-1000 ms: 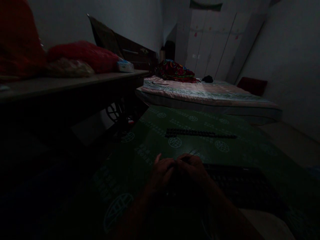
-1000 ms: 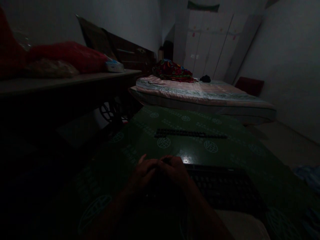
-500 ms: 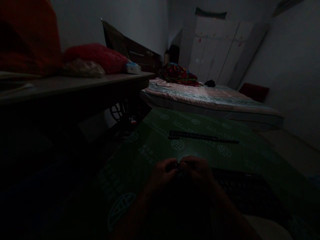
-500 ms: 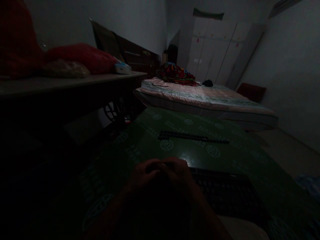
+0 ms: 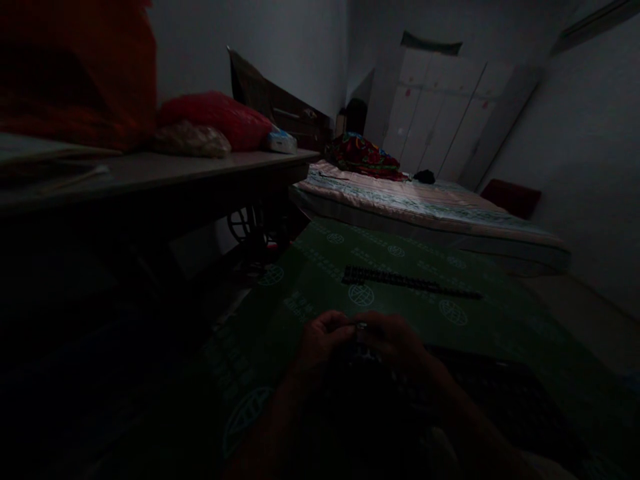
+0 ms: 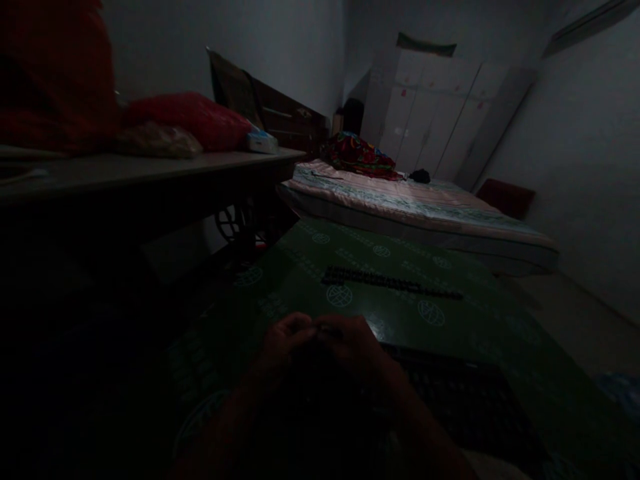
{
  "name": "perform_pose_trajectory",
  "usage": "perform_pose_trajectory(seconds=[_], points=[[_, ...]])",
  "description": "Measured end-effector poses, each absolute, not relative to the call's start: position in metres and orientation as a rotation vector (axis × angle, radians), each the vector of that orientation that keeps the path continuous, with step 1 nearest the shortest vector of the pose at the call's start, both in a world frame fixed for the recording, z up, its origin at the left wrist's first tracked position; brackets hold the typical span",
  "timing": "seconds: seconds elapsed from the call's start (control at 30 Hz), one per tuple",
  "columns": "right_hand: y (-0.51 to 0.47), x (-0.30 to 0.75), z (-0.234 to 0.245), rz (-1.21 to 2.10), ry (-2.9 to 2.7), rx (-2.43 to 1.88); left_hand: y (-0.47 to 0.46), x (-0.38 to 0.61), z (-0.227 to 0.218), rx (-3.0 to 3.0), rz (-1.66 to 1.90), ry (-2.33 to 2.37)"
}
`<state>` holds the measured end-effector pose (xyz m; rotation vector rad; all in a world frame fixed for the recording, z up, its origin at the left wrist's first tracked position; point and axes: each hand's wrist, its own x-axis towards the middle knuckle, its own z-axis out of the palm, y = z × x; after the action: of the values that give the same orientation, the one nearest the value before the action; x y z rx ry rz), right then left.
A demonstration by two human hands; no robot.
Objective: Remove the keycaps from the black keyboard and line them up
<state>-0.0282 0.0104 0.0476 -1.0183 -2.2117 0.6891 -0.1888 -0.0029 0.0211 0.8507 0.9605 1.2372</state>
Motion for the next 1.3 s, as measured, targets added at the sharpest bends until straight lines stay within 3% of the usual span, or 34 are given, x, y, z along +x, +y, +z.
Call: perform_pose_trajectory(seconds=[0.43, 0.6, 0.87, 1.3], points=[[0.057, -0.021, 0.041, 0.809, -2.151, -1.113, -0.001, -0.186, 0.024, 0.656, 1.315, 0.987], [0.119, -0.001, 0.015, 0.507, -2.102, -1.534, 0.004, -0.188, 0.018, 0.647, 1.342, 1.083], [0.166, 0.001, -0.013, 0.386, -2.191, -1.67, 0.007, -0.191, 0.005, 0.701, 1.285, 1.106], [0.179, -0.002, -0.016, 0.308, -2.27, -1.768, 0.002, -0.188, 0.011, 0.73, 1.275, 1.15]])
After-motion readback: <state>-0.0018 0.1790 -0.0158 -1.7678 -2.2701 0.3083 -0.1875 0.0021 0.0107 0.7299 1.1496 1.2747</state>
